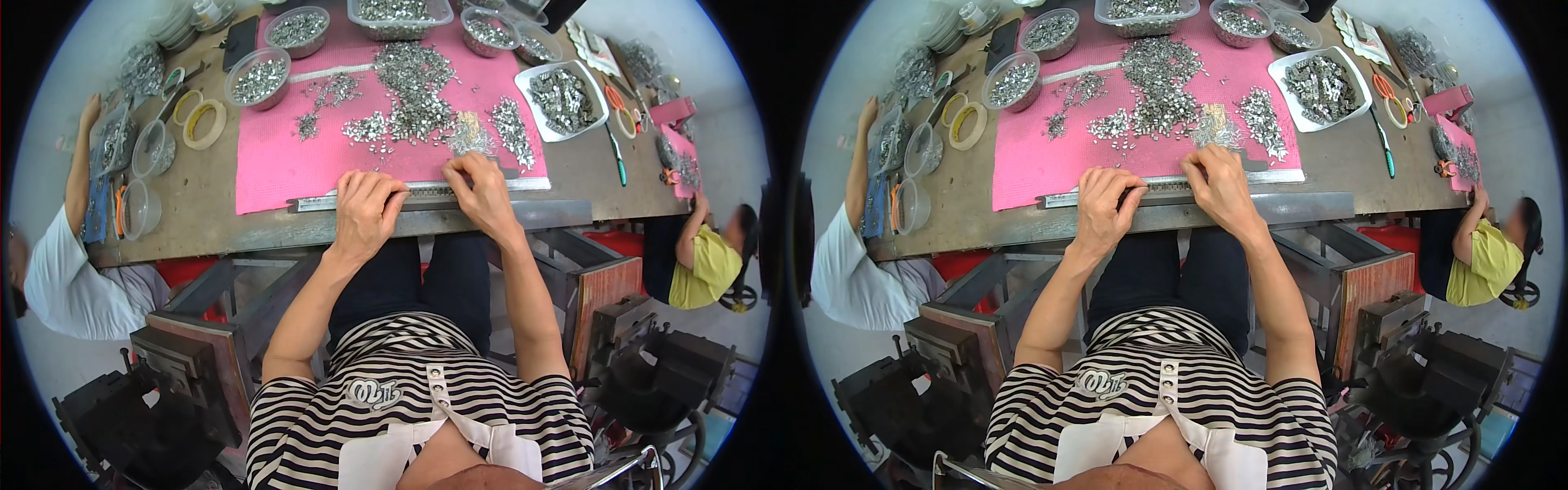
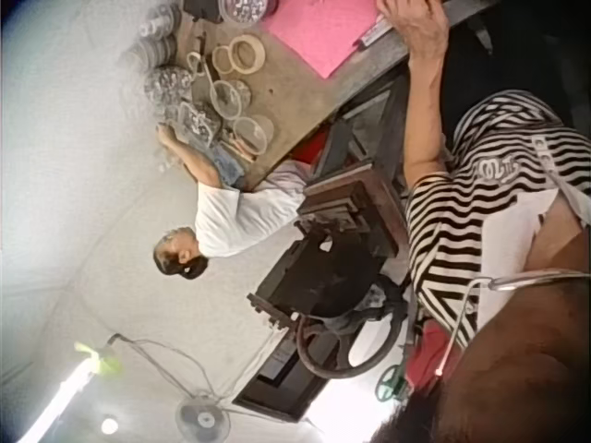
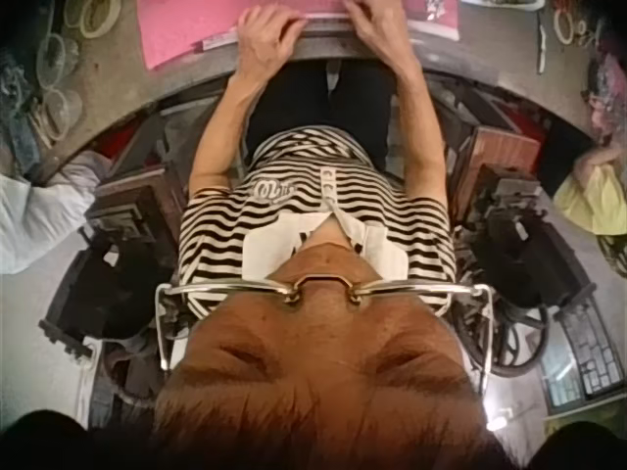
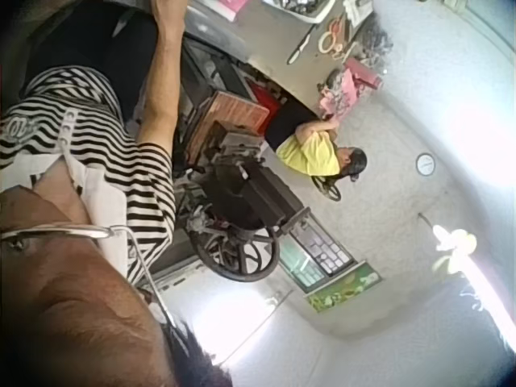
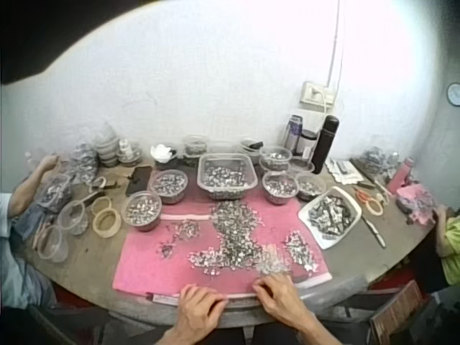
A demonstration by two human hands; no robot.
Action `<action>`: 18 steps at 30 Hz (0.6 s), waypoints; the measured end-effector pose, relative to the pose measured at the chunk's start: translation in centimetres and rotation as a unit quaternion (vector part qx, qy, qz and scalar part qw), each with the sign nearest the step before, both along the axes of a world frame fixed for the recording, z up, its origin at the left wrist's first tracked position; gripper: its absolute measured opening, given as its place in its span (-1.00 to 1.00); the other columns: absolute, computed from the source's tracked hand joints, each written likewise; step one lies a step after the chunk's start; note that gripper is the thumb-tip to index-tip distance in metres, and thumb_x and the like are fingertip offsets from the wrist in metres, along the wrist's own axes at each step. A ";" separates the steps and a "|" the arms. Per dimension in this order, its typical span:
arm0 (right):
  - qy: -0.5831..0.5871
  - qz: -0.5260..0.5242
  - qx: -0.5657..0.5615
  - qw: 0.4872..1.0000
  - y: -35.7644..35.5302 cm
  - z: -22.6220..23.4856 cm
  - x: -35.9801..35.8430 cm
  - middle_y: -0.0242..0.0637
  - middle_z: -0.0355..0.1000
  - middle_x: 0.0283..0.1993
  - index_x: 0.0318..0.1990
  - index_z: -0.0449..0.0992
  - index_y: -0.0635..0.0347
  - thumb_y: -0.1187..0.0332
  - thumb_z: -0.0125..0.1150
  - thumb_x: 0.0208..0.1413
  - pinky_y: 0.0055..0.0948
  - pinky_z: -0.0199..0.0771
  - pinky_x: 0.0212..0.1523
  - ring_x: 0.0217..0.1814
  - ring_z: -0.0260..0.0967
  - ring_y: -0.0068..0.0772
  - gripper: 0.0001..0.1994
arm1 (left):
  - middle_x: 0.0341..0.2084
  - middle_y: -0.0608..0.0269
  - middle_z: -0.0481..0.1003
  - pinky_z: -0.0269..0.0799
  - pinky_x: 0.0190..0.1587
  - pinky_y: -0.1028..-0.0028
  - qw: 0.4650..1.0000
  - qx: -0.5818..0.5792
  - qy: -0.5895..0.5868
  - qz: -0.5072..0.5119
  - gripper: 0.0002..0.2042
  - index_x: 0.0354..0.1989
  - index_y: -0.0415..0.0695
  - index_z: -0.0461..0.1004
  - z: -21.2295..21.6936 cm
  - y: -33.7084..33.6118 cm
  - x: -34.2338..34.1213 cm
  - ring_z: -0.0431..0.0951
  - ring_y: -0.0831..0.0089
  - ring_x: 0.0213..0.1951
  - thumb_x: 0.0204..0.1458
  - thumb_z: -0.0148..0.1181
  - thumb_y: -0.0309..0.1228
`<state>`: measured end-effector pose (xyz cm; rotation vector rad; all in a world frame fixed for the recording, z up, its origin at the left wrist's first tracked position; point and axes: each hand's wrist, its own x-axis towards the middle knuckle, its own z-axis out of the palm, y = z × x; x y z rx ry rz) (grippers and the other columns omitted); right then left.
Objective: The person repeatedly picks small silver-colored metal pieces from a pink mat and places them into a metal ruler-like guide, then transfers them into a white tray. The person also uses a hand-cranked machine to process the pieces. Other workers are visible in the background performing similar tasks.
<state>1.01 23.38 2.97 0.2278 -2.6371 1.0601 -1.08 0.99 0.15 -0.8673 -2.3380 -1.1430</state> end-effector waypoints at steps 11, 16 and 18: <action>0.064 -0.019 -0.030 0.997 0.7 -1.0 2.7 -0.29 0.53 -0.29 -0.28 0.62 0.24 0.48 0.32 0.14 -0.26 0.28 -0.05 -0.18 0.44 -0.22 -0.96 | -0.35 0.31 0.51 0.14 0.11 0.19 0.993 -0.098 -0.066 0.011 -0.89 -0.24 -0.05 0.66 1.0 -1.1 -4.3 0.46 0.31 -0.18 0.11 0.35 -0.34; 0.037 -0.018 -0.027 0.999 1.0 -0.6 2.6 -0.28 0.53 -0.29 -0.28 0.63 0.23 0.48 0.32 0.14 -0.26 0.28 -0.06 -0.17 0.44 -0.22 -0.96 | -0.33 0.32 0.51 0.12 0.16 0.15 0.987 -0.116 -0.113 0.007 -0.89 -0.24 -0.05 0.67 1.5 -1.5 -4.4 0.46 0.32 -0.15 0.10 0.35 -0.35; 0.018 -0.019 -0.029 0.999 0.9 -0.4 2.1 -0.29 0.52 -0.28 -0.27 0.64 0.22 0.47 0.32 0.14 -0.26 0.28 -0.06 -0.17 0.44 -0.22 -0.95 | -0.34 0.32 0.51 0.12 0.18 0.14 0.990 -0.105 -0.087 0.024 -0.90 -0.25 -0.04 0.67 1.2 -1.5 -4.1 0.47 0.32 -0.16 0.10 0.36 -0.36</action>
